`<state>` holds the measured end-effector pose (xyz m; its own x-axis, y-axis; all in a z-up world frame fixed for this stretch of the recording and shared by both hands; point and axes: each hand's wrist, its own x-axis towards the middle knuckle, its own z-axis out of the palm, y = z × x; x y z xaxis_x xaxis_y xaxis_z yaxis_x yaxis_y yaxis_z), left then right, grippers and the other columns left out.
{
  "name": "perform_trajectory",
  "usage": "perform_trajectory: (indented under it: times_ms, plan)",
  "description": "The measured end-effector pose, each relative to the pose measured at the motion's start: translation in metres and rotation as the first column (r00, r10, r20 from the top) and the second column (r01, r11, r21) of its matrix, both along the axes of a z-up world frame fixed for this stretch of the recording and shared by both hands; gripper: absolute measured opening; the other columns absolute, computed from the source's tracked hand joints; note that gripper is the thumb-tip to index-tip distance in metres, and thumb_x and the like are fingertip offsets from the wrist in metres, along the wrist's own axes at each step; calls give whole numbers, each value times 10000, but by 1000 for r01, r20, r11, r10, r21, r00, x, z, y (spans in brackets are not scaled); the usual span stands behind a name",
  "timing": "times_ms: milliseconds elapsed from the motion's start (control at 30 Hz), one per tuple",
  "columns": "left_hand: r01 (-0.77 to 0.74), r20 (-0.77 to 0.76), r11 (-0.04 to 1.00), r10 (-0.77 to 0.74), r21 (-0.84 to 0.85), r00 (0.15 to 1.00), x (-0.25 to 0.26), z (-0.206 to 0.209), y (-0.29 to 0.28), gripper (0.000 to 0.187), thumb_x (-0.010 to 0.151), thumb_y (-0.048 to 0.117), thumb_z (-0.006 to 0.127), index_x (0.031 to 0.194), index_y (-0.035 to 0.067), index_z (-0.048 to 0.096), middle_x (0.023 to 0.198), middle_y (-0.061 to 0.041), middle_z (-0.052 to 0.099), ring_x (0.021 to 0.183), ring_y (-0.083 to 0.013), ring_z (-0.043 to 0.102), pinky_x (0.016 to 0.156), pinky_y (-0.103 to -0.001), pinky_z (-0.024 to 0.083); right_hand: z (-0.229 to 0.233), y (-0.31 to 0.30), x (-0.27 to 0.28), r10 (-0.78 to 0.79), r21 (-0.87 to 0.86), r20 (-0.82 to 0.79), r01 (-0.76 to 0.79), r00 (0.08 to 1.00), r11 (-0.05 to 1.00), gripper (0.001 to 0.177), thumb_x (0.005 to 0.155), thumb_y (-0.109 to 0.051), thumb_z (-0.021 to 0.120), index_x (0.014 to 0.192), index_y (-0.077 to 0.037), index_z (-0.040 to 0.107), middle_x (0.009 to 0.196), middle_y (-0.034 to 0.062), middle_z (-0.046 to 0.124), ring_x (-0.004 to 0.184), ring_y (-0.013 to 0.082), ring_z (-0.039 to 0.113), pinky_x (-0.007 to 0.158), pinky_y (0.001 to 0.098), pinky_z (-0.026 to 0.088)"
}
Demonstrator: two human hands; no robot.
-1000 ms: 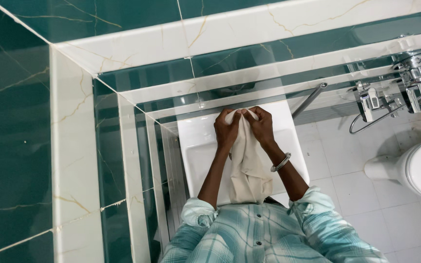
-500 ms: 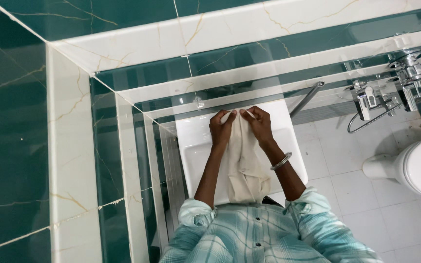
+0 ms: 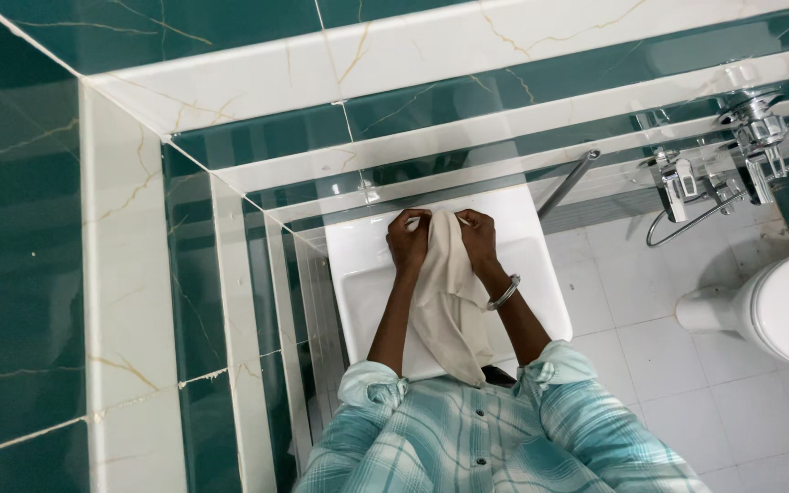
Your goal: The person cleans a faucet by hand using a white cloth, wiping the handle and spout in a bathroom.
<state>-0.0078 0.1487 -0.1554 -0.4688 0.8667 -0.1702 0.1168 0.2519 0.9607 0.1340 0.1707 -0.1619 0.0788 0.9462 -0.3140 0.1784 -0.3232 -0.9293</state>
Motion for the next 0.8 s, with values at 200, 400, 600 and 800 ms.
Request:
perform_trajectory:
  times_ms: [200, 400, 600, 800]
  plan:
    - [135, 76, 991, -136, 11, 988, -9, 20, -9, 335, 952, 377, 705, 939, 55, 795, 877, -107, 785, 844, -202, 716, 853, -329, 544, 16, -6, 6, 92, 47, -173, -85, 981, 995, 223, 996, -200, 640, 1025, -18, 766, 884, 38, 745, 737, 88, 637, 679, 241, 535]
    - [160, 118, 983, -171, 92, 978, -6, 36, -26, 363, 983, 376, 695, 1002, 22, 774, 914, -99, 772, 885, -183, 687, 875, -322, 527, 41, -14, 7, 154, 60, -72, -150, 986, 987, 403, 1070, -345, 685, 1054, 49, 766, 860, 49, 599, 731, 101, 476, 647, 266, 421]
    - [175, 110, 950, -209, 259, 972, -9, 58, -39, 353, 942, 333, 723, 1120, 30, 758, 1102, -99, 787, 1019, -187, 719, 945, -326, 531, 70, -29, -9, 152, 278, -51, -132, 987, 951, 378, 937, -322, 740, 1177, -29, 741, 979, 38, 767, 821, 74, 673, 735, 218, 556]
    - [167, -17, 977, -166, 136, 986, -9, 74, -36, 335, 898, 346, 777, 1068, 57, 780, 1064, -121, 796, 999, -239, 746, 918, -330, 535, 54, -24, -4, 153, 250, -26, -141, 988, 958, 359, 1010, -321, 704, 1189, -18, 773, 953, 67, 761, 808, 105, 619, 725, 246, 504]
